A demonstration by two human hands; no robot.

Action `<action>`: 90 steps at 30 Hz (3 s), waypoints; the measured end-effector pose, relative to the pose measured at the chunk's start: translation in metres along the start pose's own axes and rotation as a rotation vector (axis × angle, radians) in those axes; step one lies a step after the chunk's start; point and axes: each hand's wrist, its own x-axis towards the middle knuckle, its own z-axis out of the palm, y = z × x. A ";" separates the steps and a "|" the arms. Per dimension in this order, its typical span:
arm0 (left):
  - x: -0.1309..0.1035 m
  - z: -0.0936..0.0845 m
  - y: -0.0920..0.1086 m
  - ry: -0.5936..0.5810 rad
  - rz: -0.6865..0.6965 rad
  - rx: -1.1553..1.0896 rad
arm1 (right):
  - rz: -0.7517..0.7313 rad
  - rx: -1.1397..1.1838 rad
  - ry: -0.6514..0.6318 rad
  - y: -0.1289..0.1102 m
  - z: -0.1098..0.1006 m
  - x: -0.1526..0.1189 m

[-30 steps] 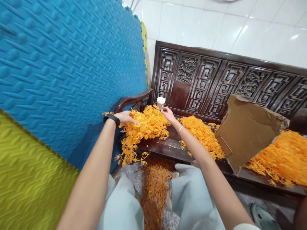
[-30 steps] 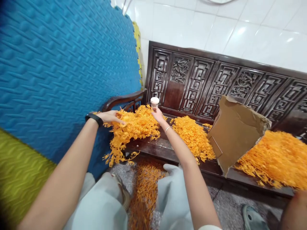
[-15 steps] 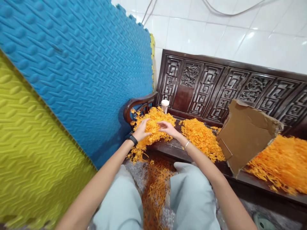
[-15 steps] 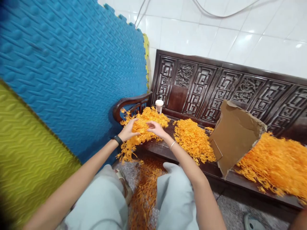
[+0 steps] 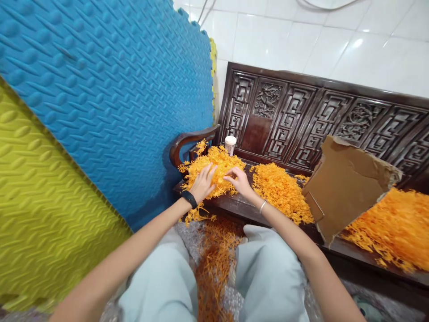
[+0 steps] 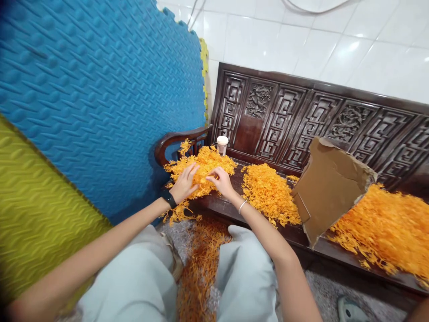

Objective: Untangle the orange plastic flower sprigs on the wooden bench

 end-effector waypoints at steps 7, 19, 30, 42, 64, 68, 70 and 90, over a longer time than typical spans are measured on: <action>-0.026 0.006 -0.010 -0.230 0.361 0.231 | 0.187 0.130 0.070 0.001 -0.013 -0.012; -0.022 0.001 0.025 -0.211 0.444 0.319 | 0.356 0.499 0.142 -0.015 -0.019 -0.005; -0.002 0.015 0.047 -0.375 0.331 0.338 | 0.185 0.426 0.095 -0.030 -0.014 -0.008; 0.010 0.046 0.038 -0.410 0.111 0.218 | 0.219 0.360 0.227 -0.031 -0.014 -0.005; 0.019 0.041 0.021 -0.344 0.434 0.261 | 0.230 0.140 0.391 -0.011 -0.029 0.008; 0.009 0.032 0.011 -0.347 0.494 0.195 | 0.190 0.088 0.264 -0.009 -0.038 0.002; 0.005 0.028 0.006 -0.333 0.484 0.157 | 0.242 0.117 0.285 -0.006 -0.037 0.002; 0.012 0.043 0.001 -0.468 0.200 0.385 | 0.552 0.739 0.078 -0.020 -0.026 0.007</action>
